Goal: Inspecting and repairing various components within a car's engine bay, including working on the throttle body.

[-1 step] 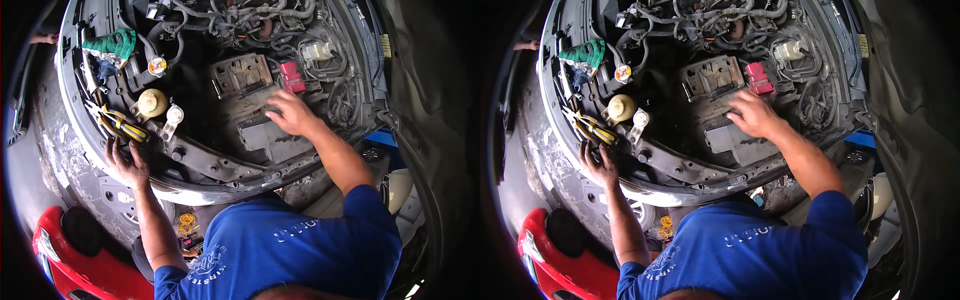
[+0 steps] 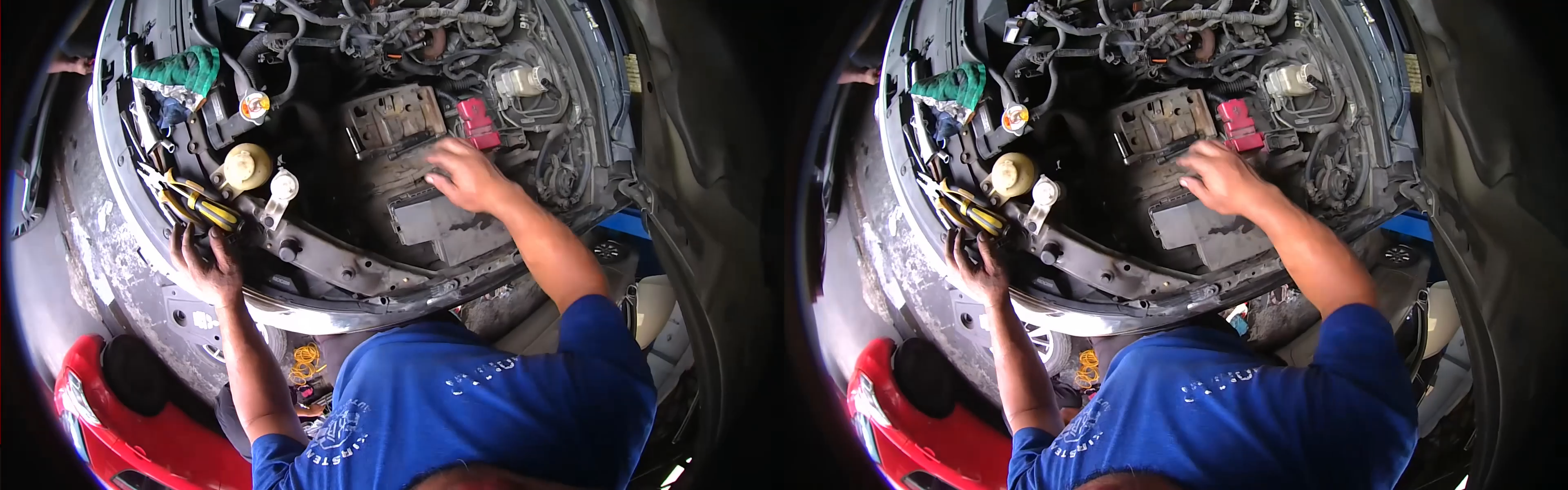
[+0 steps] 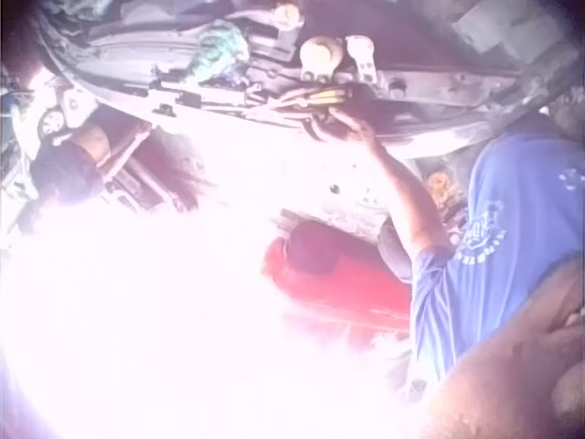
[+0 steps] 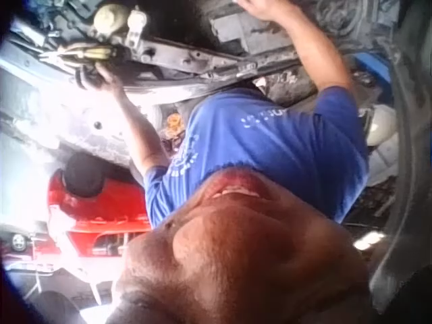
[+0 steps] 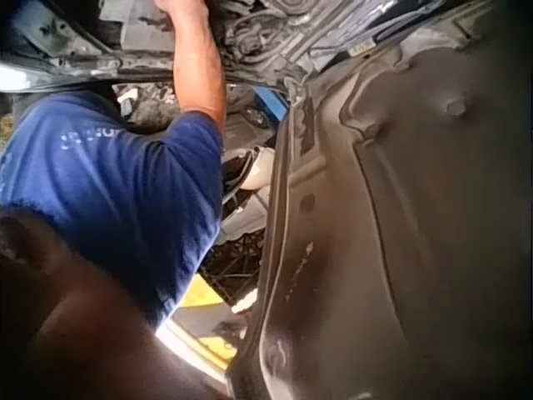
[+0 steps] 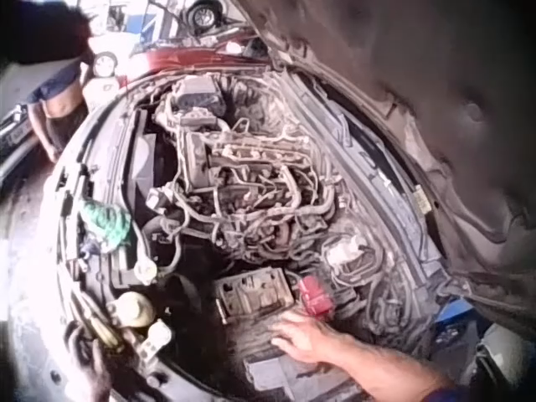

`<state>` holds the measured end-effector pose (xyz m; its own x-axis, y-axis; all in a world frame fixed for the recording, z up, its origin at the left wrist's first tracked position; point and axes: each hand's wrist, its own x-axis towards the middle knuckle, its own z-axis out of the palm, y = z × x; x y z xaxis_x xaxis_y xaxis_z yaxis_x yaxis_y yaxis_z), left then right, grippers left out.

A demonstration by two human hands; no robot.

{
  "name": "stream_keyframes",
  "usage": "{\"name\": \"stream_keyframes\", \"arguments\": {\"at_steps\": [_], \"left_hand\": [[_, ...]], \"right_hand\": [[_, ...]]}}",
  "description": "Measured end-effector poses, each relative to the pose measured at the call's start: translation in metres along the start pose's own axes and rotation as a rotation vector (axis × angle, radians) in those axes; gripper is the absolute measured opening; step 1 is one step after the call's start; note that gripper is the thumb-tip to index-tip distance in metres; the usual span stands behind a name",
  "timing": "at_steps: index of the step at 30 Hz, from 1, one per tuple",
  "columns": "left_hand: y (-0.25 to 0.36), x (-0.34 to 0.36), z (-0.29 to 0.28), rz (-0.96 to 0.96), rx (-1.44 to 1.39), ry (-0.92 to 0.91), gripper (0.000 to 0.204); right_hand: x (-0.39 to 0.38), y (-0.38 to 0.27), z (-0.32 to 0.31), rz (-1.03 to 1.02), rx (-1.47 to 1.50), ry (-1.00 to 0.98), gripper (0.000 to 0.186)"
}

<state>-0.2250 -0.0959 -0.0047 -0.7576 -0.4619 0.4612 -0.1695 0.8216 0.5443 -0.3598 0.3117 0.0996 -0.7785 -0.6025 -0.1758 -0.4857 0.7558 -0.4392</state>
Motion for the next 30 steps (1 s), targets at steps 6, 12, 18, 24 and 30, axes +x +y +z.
{"name": "stream_keyframes", "arguments": {"at_steps": [6, 12, 18, 24, 30], "left_hand": [[-0.005, 0.001, 0.000, -0.070, 0.062, -0.022, 0.037], [0.001, 0.007, 0.002, -0.159, 0.152, -0.065, 0.039], [0.001, 0.007, -0.003, -0.319, 0.060, 0.016, 0.042], [-0.003, 0.025, -0.008, -0.614, 0.079, 0.006, 0.052], [-0.023, 0.076, -0.028, -0.416, 0.358, -0.505, 0.071]], "right_hand": [[0.112, 0.049, 0.069, 0.114, -0.226, -0.439, 0.032], [0.156, 0.059, 0.130, 0.178, -0.498, -0.758, 0.039], [0.158, 0.033, 0.132, 0.179, -0.559, -0.819, 0.047], [0.162, -0.020, 0.106, 0.101, -0.482, -0.805, 0.050], [0.134, -0.025, 0.086, 0.087, -0.363, -0.654, 0.050]]}}
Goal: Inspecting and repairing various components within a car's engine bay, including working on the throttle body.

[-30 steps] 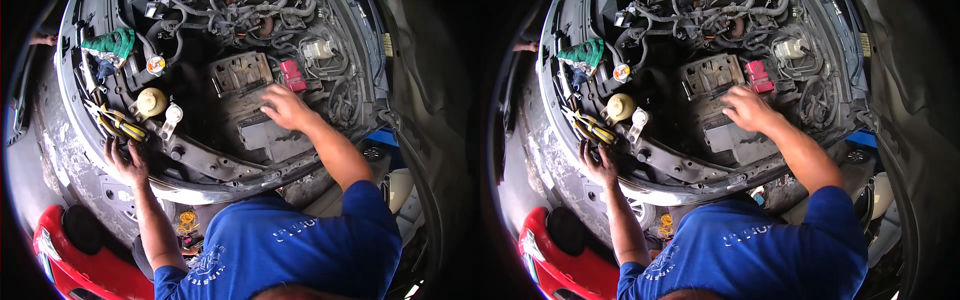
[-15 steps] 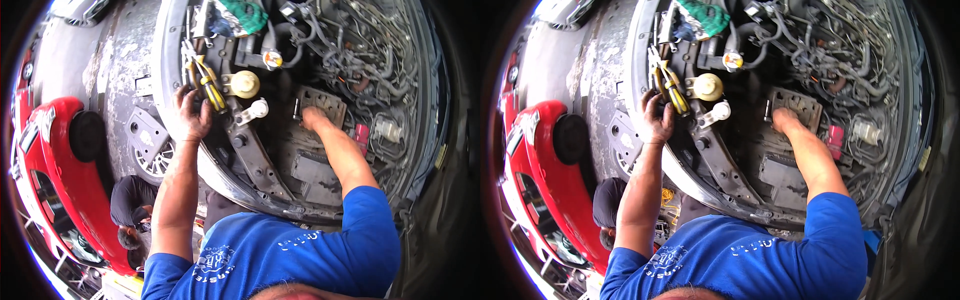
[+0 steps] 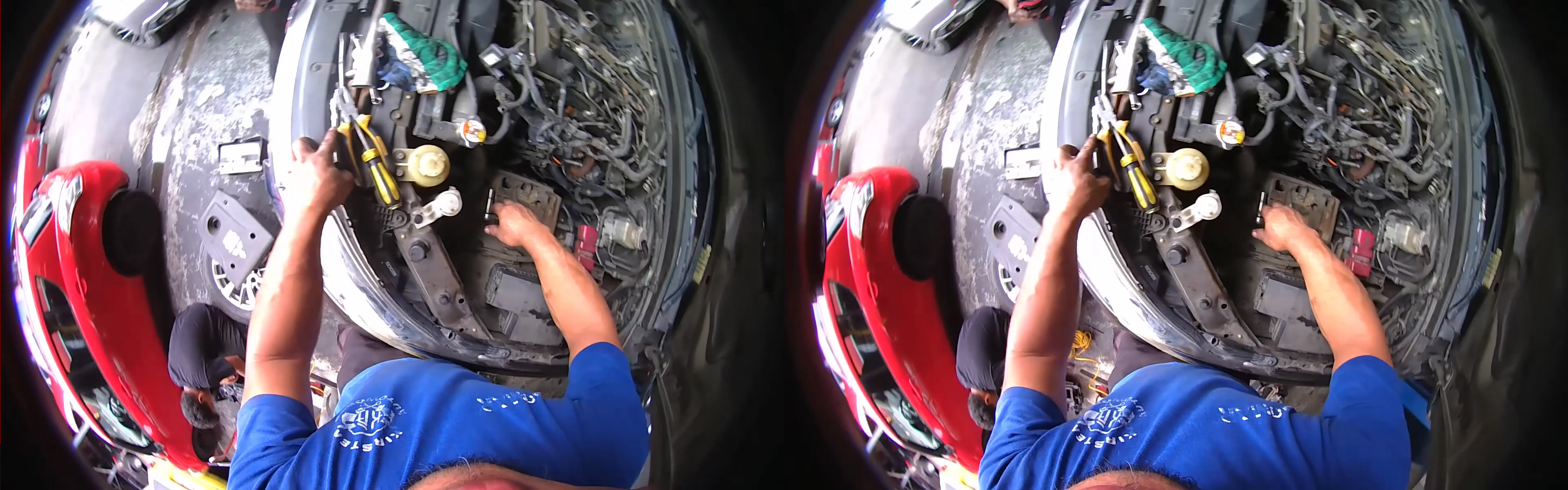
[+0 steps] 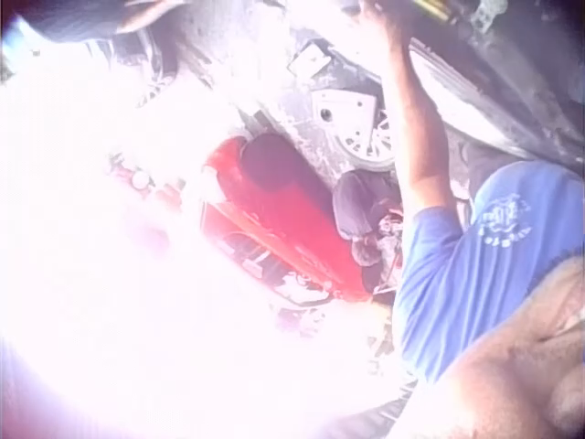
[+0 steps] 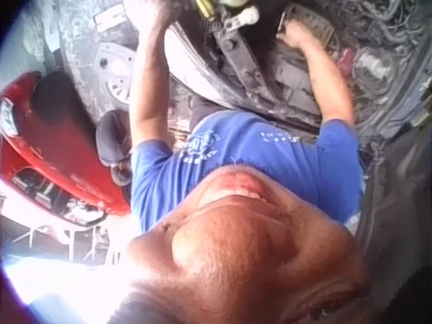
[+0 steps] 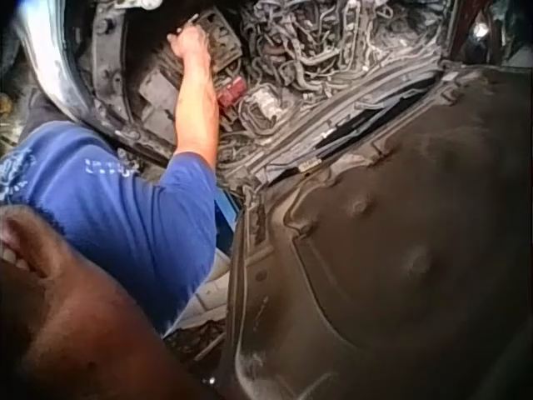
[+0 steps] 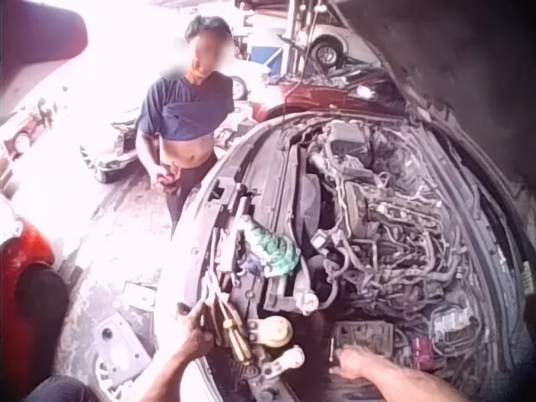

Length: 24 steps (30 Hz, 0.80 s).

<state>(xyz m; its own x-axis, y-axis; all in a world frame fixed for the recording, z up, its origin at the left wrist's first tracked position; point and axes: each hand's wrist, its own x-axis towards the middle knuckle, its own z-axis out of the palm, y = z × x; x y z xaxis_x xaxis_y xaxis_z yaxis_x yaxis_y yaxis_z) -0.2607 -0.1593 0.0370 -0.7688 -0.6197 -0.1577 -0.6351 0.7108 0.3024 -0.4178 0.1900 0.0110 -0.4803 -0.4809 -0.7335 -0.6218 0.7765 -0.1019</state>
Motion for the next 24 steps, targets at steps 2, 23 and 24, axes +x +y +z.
{"name": "stream_keyframes", "arguments": {"at_steps": [2, 23, 24], "left_hand": [[-0.013, 0.011, -0.002, 0.081, -0.027, -0.009, 0.065], [-0.066, -0.008, -0.019, -0.104, -1.462, 0.527, 0.036], [-0.063, -0.013, -0.020, -0.058, -1.552, 0.453, 0.038]], "right_hand": [[-0.015, -0.007, 0.001, -0.072, 0.050, 0.073, 0.048], [-0.244, 0.262, -0.023, 0.719, 0.293, 1.407, 0.024], [-0.256, 0.294, -0.024, 0.831, 0.166, 1.394, 0.024]]}}
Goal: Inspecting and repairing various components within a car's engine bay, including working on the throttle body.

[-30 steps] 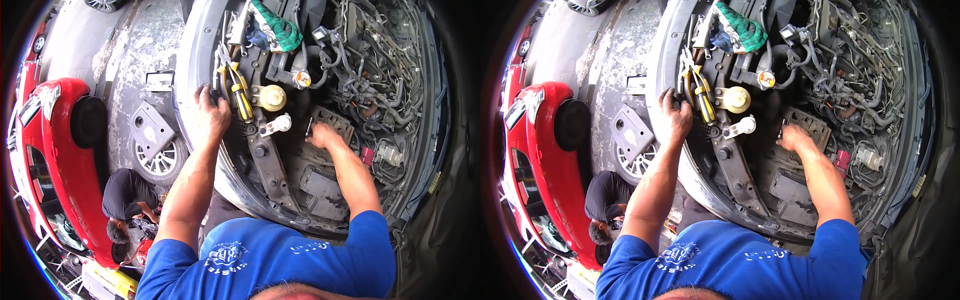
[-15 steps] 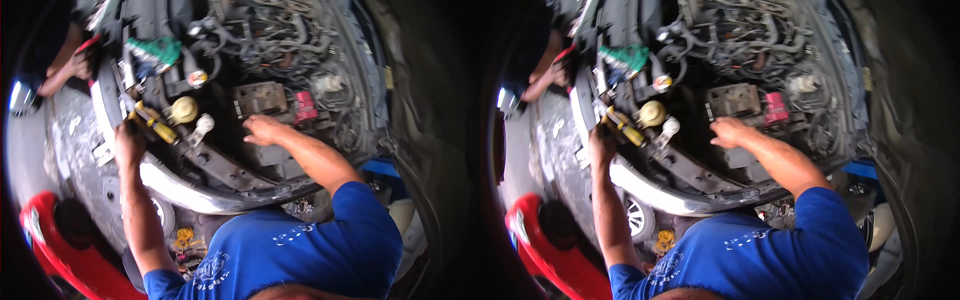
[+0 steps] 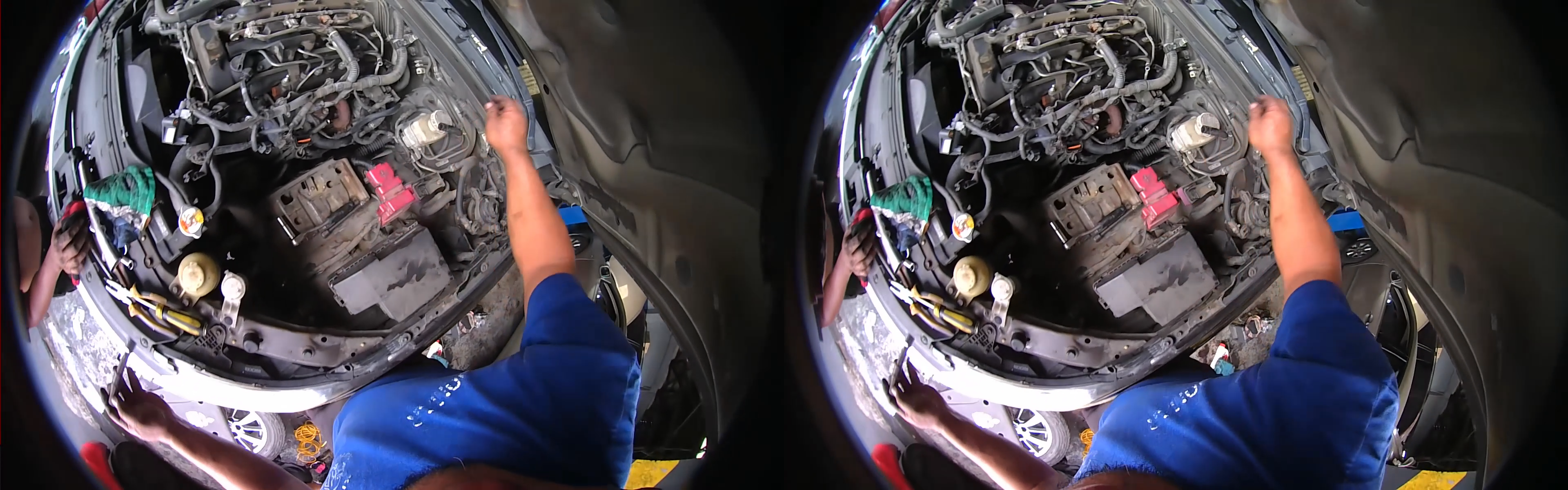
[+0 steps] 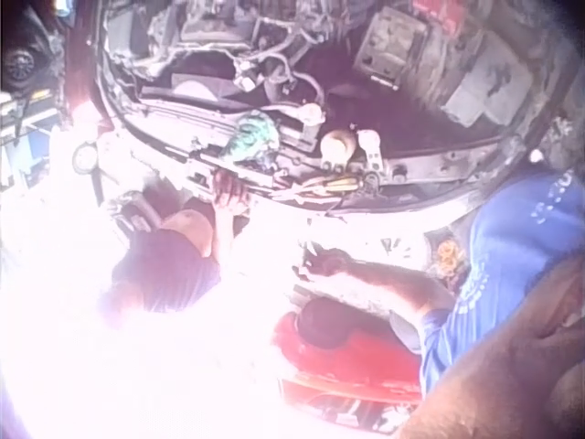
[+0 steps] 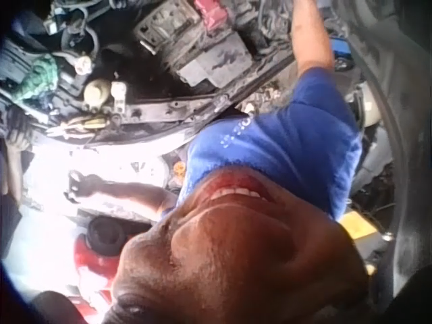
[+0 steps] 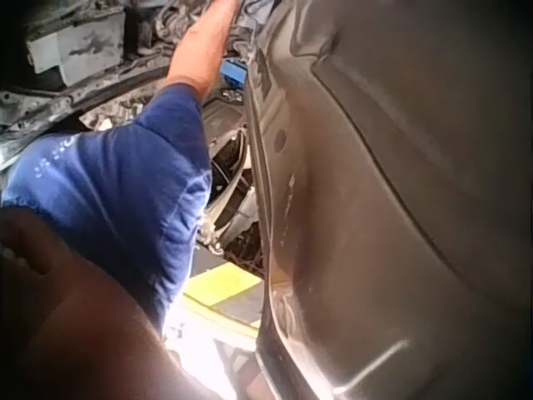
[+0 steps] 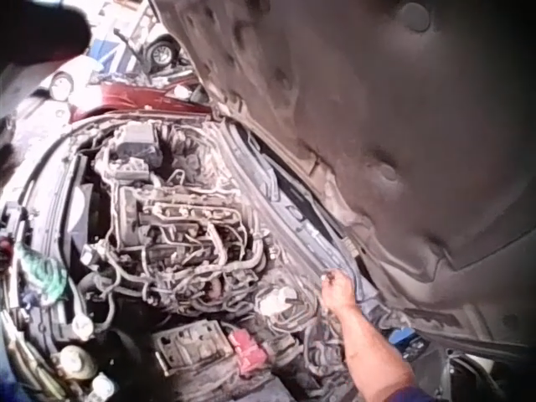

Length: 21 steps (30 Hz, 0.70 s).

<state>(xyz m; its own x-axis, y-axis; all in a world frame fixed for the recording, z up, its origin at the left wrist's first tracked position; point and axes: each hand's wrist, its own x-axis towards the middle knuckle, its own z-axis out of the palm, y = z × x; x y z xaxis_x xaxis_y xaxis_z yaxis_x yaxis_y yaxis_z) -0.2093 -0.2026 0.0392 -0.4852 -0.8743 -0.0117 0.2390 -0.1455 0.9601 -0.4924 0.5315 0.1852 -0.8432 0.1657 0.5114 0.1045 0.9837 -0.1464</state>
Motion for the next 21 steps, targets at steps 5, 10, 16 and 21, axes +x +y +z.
{"name": "stream_keyframes", "arguments": {"at_steps": [5, 10, 16, 21], "left_hand": [[-0.009, -0.024, 0.005, -0.468, -0.724, -0.463, 0.040], [0.002, -0.103, 0.147, -0.598, -0.059, -0.199, 0.057], [-0.018, -0.138, 0.181, -0.841, -0.095, -0.460, 0.039], [-0.013, -0.159, 0.205, -0.931, 0.090, -0.684, 0.036]], "right_hand": [[0.092, 0.062, 0.021, 0.100, -0.321, -0.163, 0.036], [0.158, 0.088, 0.035, 0.073, -0.543, -0.472, 0.046], [0.172, 0.066, 0.058, 0.257, -0.702, -0.512, 0.043], [0.174, 0.094, 0.052, 0.320, -0.704, -0.400, 0.038]]}}
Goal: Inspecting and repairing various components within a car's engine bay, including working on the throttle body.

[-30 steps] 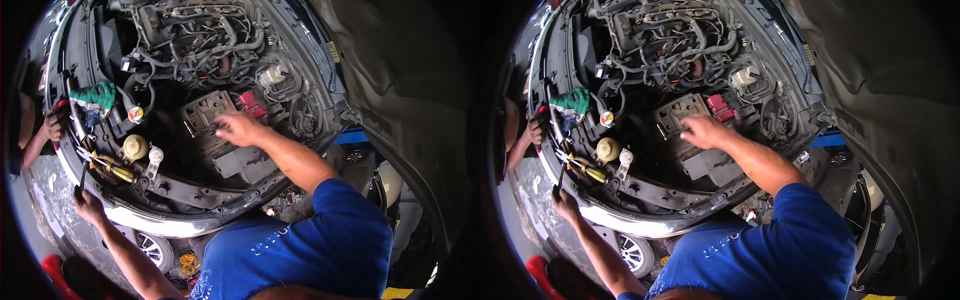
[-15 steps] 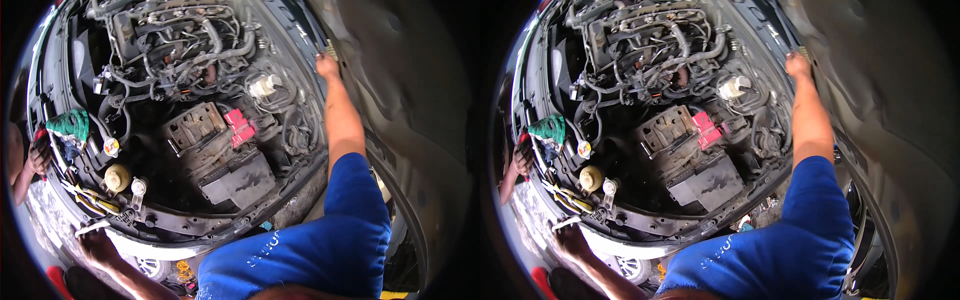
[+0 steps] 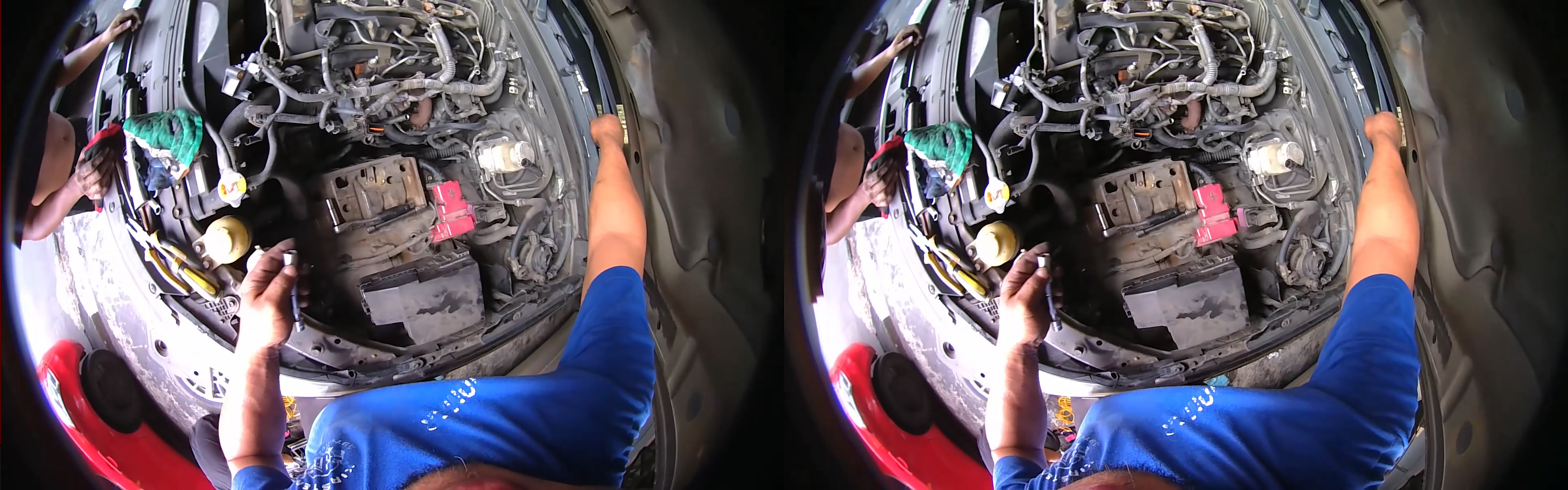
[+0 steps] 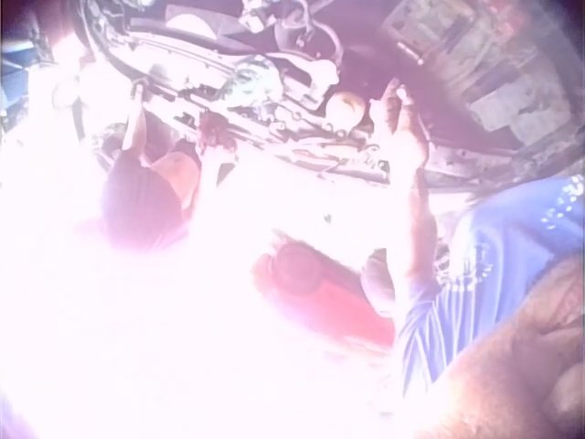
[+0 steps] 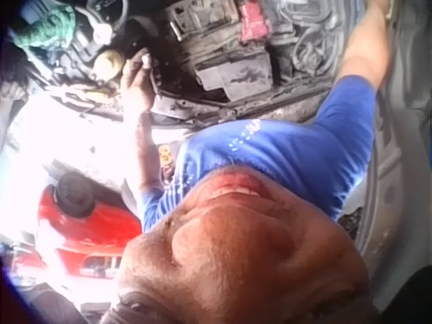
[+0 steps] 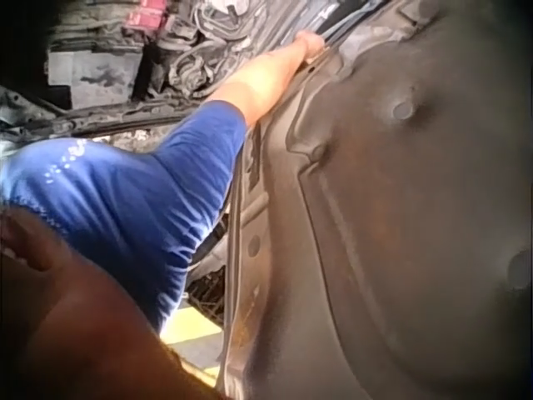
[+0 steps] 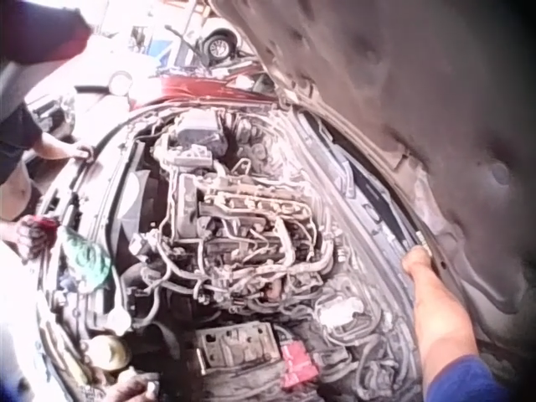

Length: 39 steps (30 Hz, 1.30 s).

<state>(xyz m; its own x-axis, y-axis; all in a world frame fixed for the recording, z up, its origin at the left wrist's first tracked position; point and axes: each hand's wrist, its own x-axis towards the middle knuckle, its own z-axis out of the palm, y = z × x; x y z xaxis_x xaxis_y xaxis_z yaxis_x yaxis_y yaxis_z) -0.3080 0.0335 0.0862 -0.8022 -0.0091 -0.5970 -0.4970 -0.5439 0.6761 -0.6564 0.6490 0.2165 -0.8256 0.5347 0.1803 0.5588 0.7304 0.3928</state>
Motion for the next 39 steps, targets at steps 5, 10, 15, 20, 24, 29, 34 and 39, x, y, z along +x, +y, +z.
{"name": "stream_keyframes", "arguments": {"at_steps": [5, 10, 15, 20, 24, 29, 34, 39], "left_hand": [[-0.010, 0.003, 0.011, 0.009, 0.072, -0.080, 0.034], [-0.012, 0.016, 0.049, 0.044, 0.224, -0.269, 0.031], [-0.021, 0.035, 0.078, 0.020, 0.258, -0.353, 0.022], [-0.024, 0.046, 0.076, 0.002, 0.288, -0.366, 0.021], [-0.019, 0.057, 0.068, 0.033, 0.342, -0.405, 0.020], [-0.019, 0.069, 0.062, -0.031, 0.321, -0.432, 0.021], [-0.015, 0.087, 0.063, -0.222, 0.033, -0.514, 0.026], [-0.023, 0.103, 0.083, -0.141, -0.094, -0.365, 0.024]], "right_hand": [[-0.068, -0.003, -0.006, -0.051, 1.102, 0.113, 0.029], [-0.281, -0.095, -0.033, -0.278, 1.688, -0.549, 0.026], [-0.400, -0.153, -0.022, -0.637, 1.825, -1.030, 0.019], [-0.415, -0.164, -0.007, -0.632, 1.808, -1.203, 0.013], [-0.416, -0.177, 0.005, -0.627, 1.862, -1.123, 0.012], [-0.410, -0.186, -0.003, -0.685, 1.797, -1.233, 0.011], [-0.403, -0.195, 0.009, -0.922, 1.815, -1.037, 0.010], [-0.401, -0.209, 0.009, -0.929, 1.730, -0.858, 0.021]]}}
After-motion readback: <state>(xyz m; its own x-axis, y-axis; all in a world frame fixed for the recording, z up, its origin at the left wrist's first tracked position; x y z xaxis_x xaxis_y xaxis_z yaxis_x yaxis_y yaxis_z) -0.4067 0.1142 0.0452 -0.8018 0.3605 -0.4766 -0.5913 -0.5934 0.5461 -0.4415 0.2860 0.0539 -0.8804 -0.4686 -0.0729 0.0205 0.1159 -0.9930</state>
